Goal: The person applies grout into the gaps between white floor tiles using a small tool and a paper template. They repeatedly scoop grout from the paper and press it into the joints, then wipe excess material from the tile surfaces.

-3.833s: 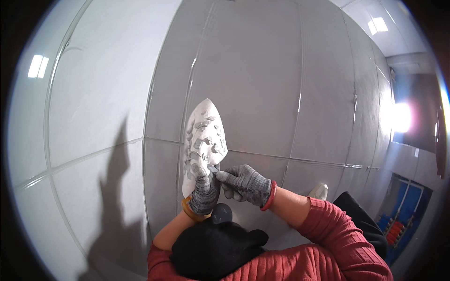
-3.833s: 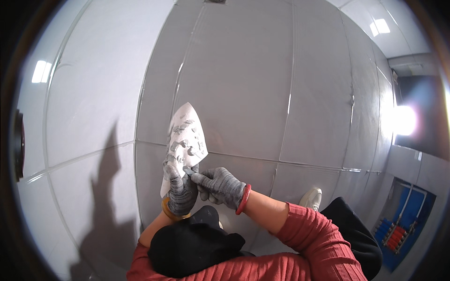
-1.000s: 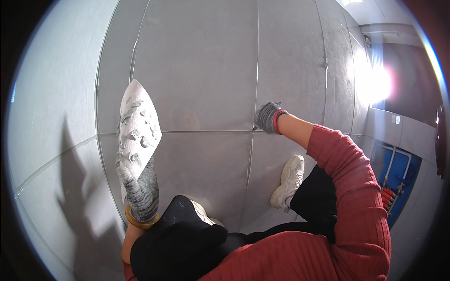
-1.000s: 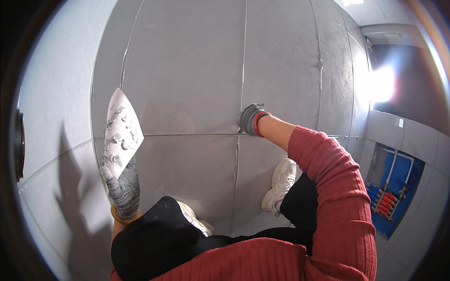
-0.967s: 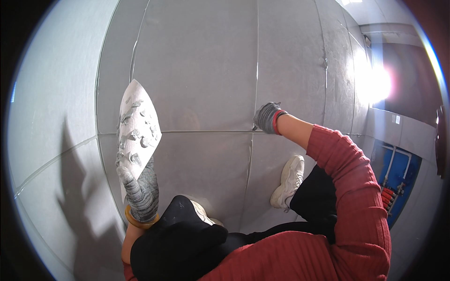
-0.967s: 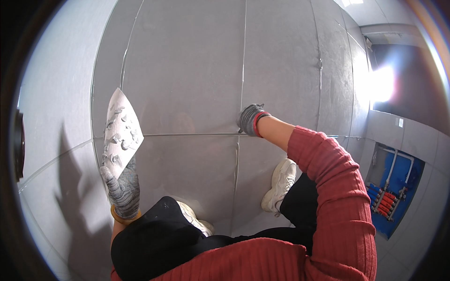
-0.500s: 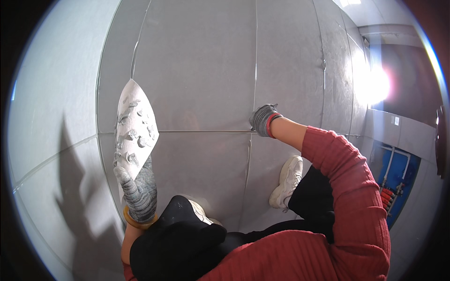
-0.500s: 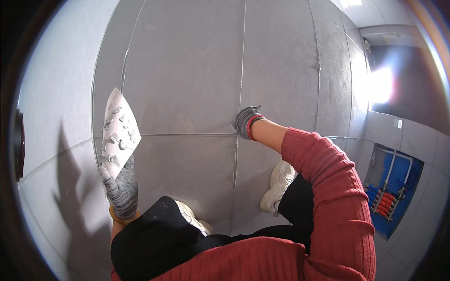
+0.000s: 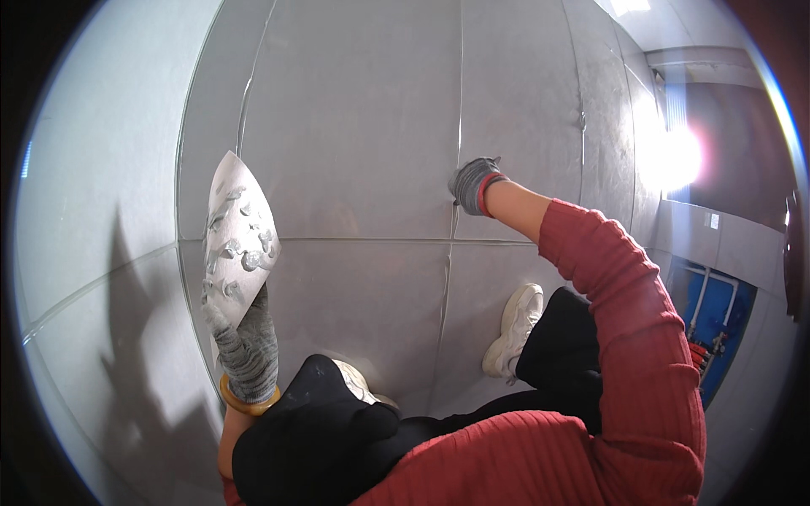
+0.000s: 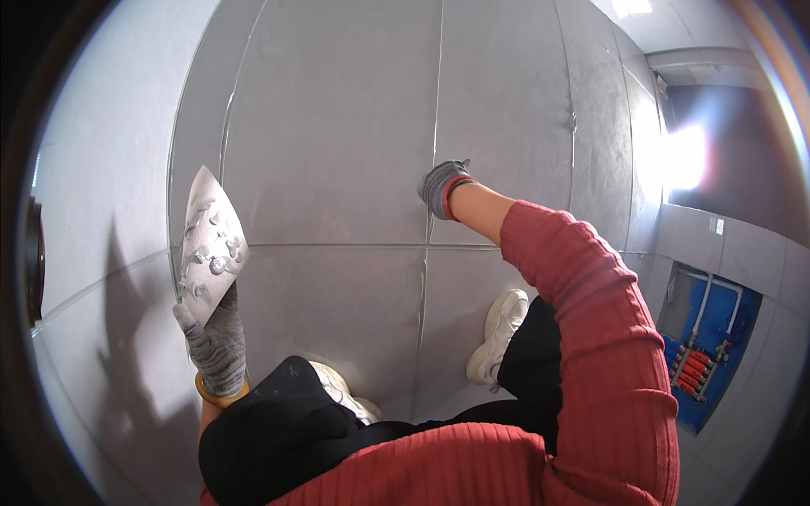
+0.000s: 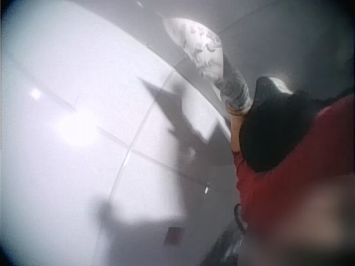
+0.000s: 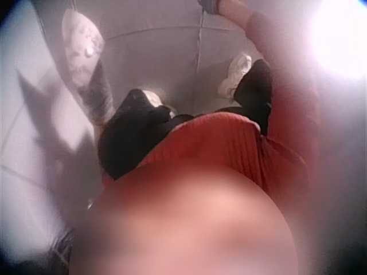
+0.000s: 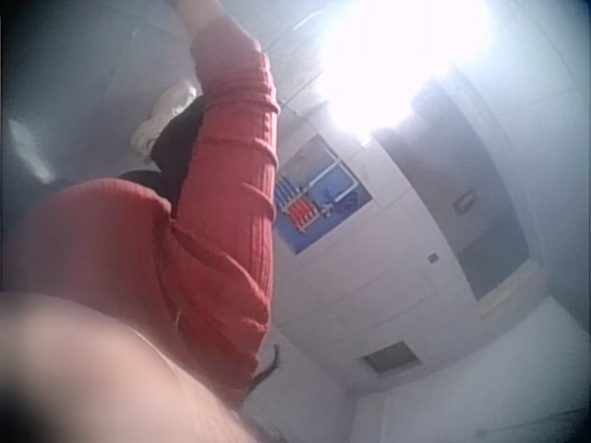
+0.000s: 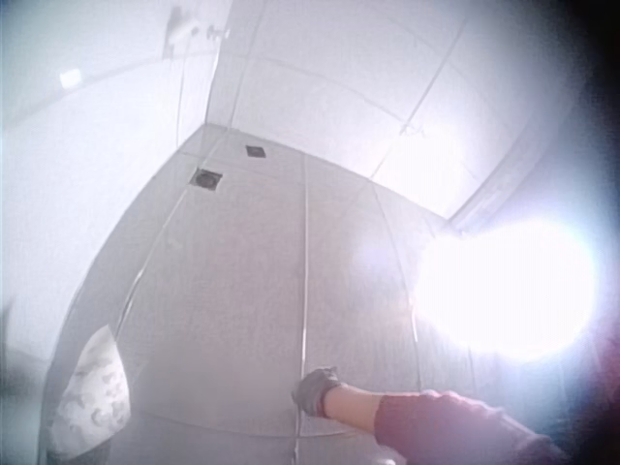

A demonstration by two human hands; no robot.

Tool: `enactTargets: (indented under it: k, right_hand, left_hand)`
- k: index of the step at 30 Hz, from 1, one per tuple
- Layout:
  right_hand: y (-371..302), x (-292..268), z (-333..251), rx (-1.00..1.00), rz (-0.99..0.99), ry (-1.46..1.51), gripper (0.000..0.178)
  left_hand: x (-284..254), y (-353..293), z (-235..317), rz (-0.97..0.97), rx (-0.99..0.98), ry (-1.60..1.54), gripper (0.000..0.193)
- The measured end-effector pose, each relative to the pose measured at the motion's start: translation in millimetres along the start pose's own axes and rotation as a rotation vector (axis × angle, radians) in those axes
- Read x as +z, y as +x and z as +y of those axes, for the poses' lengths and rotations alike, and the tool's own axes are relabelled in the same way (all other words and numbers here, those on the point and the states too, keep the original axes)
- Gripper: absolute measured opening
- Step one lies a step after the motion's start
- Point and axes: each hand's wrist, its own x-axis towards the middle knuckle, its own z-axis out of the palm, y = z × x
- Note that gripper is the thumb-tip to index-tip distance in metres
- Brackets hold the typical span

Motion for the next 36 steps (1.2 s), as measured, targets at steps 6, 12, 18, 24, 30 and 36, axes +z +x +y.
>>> enactTargets:
  k: [6, 12, 18, 24, 30, 36]
  right_hand:
    - [0, -8, 11, -0.016, -0.048, -0.064, 0.017]
    - [2, -5, 18, -0.047, -0.024, -0.040, 0.016]
    - [3, -3, 22, -0.078, -0.006, -0.024, 0.016]
    - [5, -2, 25, -0.101, 0.003, -0.037, 0.016]
    - [12, 1, 32, -0.108, 0.000, -0.015, 0.018]
    - [16, 2, 37, -0.139, -0.021, -0.030, 0.020]
  left_hand:
    - [12, -2, 3, -0.030, 0.043, 0.009, 0.089]
    - [9, -8, 1, -0.003, 0.100, 0.036, 0.089]
    - [9, -12, 0, -0.022, 0.097, 0.003, 0.086]
    - [6, -17, -2, -0.016, 0.102, 0.022, 0.081]
    - [0, -23, -4, 0.034, 0.096, 0.065, 0.077]
    - [7, -25, -7, 0.018, 0.102, 0.029, 0.078]
